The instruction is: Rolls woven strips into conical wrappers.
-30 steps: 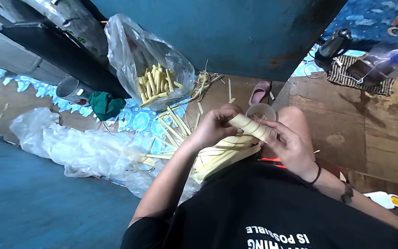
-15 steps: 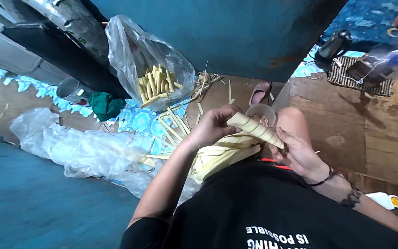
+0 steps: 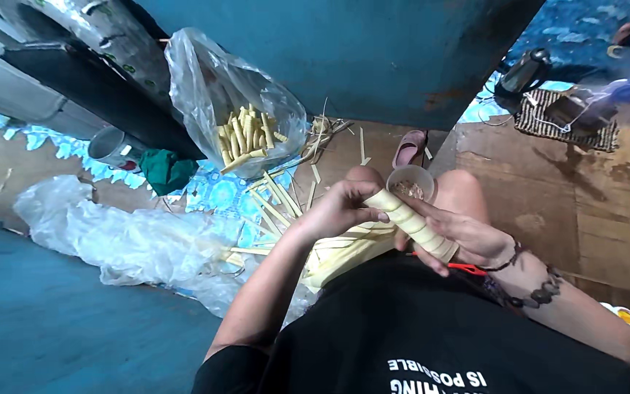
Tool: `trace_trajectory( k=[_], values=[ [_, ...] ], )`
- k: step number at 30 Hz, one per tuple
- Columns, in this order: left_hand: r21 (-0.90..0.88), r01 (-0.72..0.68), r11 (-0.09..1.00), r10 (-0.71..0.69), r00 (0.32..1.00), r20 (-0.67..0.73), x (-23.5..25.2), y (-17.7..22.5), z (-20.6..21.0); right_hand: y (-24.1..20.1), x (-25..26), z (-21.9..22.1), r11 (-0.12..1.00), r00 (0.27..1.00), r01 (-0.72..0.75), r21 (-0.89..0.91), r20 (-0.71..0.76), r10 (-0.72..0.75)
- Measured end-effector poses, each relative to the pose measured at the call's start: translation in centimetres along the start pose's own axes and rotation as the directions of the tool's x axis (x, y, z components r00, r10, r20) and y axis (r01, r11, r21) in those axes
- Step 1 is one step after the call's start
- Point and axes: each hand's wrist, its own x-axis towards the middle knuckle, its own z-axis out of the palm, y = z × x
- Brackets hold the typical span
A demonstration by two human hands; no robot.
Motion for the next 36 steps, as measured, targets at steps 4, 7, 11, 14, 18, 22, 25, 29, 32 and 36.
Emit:
trace_trajectory(
  k=[4,7,11,14,18,22,25,29,32,36],
  values=[
    [-0.055,-0.042,0.998,0.020,0.935,-0.354,-1.1,-1.1,-0.7,-1.1,0.3,-0.2,0.999,0.992,-0.025,0.032,-0.125,0.029],
    [-0.405,-0.175,0.897,-0.195,0.667,-0.719,-4.0,-2.5,-5.7,-1.6,-0.8,-2.1,0.996,0.953,-0.035,-0.084,-0.301,0.008],
    [-0.342,-0.179,0.923,-0.299,0.228,-0.927,-17.7,-7.6,-17.6,-1.9,-4.2,-5.1,0.993,0.868,-0.001,-0.121,-0.492,-0.059],
    [-0.349,0.586,0.731,-0.139,-0.373,-0.917,-29.4,-9.7,-20.9,-1.8,-5.9,-5.8,0.990,0.820,0.057,-0.131,-0.560,-0.121],
    [-0.140,0.980,0.139,-0.244,-0.104,-0.964,-28.4,-7.4,-17.1,-1.2,-4.1,-4.2,0.913,0.734,-0.076,-0.400,-0.642,-0.220],
    [0.376,0.752,0.541,-0.106,0.505,-0.857,-13.6,-3.0,-8.2,0.5,0.2,-1.6,0.440,0.746,-0.324,-0.837,-0.513,-0.425],
    [0.481,0.355,0.802,0.031,0.779,-0.626,-5.3,-0.1,-1.3,0.8,2.6,1.6,0.106,0.830,-0.226,-0.968,-0.248,-0.500],
    [0.314,-0.002,0.949,0.123,0.922,-0.368,-1.0,0.2,1.2,-0.9,1.7,3.9,0.399,0.873,-0.100,-0.911,-0.273,-0.404],
    [0.053,-0.051,0.997,0.056,0.992,-0.117,-0.6,0.8,0.1,-1.6,0.1,2.9,0.975,0.975,0.032,-0.222,-0.207,-0.079],
    [-0.021,0.031,0.999,-0.031,0.999,-0.031,-0.1,0.3,-0.6,0.0,-0.2,2.8,0.976,0.958,0.095,-0.195,-0.249,-0.143]
  ],
)
